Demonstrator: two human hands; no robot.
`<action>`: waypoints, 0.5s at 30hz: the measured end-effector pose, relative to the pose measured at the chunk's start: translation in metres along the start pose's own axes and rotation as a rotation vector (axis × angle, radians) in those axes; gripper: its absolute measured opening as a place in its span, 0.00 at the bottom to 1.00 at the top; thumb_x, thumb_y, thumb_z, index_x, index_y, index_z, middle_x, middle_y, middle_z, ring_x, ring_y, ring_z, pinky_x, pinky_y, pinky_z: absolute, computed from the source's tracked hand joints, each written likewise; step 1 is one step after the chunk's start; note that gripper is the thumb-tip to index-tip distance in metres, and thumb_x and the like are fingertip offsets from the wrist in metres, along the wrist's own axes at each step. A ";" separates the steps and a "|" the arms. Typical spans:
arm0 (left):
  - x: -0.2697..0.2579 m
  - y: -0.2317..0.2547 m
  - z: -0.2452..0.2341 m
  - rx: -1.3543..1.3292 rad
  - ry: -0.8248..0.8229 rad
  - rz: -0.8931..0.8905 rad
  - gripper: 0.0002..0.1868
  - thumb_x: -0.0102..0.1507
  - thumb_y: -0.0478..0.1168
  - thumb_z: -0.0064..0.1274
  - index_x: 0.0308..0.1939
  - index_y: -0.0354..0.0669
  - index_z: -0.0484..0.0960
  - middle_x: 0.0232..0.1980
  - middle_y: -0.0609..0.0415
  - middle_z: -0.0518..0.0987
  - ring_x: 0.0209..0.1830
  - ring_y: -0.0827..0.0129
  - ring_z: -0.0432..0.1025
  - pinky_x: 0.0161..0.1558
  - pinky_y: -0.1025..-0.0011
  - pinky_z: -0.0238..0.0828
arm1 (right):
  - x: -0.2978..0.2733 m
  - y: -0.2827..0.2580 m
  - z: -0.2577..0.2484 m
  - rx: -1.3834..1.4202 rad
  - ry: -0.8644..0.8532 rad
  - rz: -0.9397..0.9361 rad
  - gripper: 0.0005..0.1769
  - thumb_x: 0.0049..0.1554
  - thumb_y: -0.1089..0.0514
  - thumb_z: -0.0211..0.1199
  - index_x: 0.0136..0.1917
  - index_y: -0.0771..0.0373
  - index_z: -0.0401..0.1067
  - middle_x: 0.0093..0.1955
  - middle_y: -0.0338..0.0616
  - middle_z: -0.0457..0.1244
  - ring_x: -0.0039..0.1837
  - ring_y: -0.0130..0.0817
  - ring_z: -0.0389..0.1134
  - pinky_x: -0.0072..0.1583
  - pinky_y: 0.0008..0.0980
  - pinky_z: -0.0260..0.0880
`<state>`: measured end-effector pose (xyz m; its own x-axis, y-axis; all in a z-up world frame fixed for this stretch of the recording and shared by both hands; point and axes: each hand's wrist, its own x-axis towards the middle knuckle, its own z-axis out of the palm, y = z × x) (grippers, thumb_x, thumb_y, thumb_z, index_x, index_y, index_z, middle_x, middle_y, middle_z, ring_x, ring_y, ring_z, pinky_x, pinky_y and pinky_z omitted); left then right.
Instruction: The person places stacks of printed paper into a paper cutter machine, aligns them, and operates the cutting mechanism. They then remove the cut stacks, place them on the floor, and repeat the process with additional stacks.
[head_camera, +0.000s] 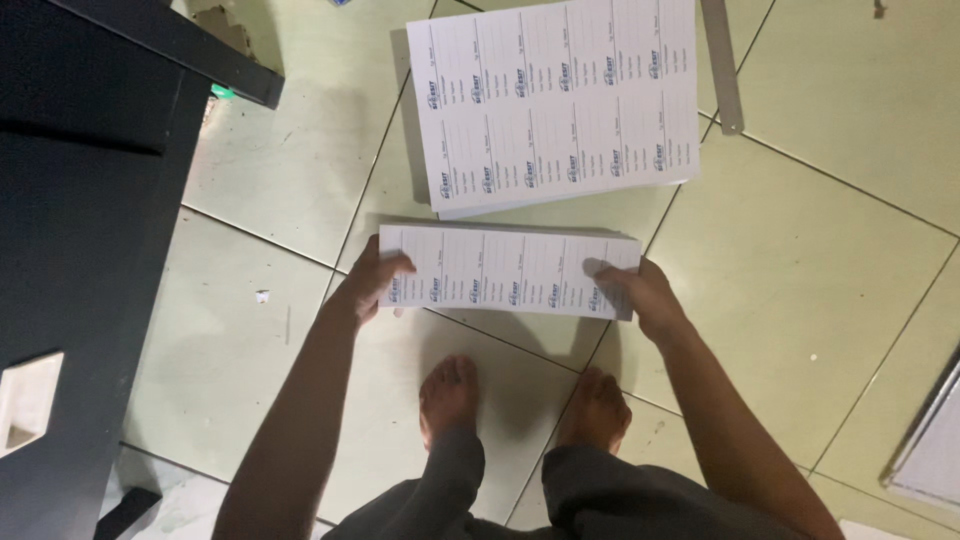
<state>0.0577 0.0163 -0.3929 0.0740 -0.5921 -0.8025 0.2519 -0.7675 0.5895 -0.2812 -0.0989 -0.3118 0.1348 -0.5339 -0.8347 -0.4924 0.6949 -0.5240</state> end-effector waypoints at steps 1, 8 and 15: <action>0.004 -0.004 0.001 0.016 0.029 -0.046 0.35 0.56 0.32 0.57 0.67 0.44 0.65 0.61 0.38 0.69 0.69 0.40 0.61 0.72 0.38 0.53 | 0.004 0.005 0.004 0.012 0.045 -0.010 0.45 0.47 0.54 0.66 0.74 0.75 0.60 0.65 0.70 0.62 0.69 0.64 0.63 0.67 0.57 0.63; -0.055 0.025 0.010 0.254 0.050 0.154 0.34 0.54 0.30 0.63 0.63 0.38 0.70 0.58 0.35 0.76 0.69 0.34 0.64 0.72 0.36 0.53 | -0.010 0.030 -0.018 -0.126 0.081 -0.288 0.46 0.43 0.56 0.74 0.72 0.71 0.62 0.68 0.70 0.61 0.75 0.70 0.56 0.74 0.63 0.55; -0.032 -0.040 0.002 0.098 0.158 0.595 0.38 0.47 0.27 0.68 0.60 0.44 0.74 0.61 0.41 0.79 0.71 0.50 0.66 0.73 0.53 0.52 | 0.019 0.087 -0.029 -0.139 0.152 -0.555 0.40 0.44 0.62 0.77 0.66 0.65 0.60 0.62 0.67 0.61 0.72 0.70 0.58 0.71 0.69 0.55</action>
<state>0.0434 0.0652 -0.3905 0.3184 -0.8875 -0.3330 0.0345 -0.3403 0.9397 -0.3469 -0.0624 -0.3685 0.2851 -0.8696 -0.4031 -0.4930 0.2276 -0.8397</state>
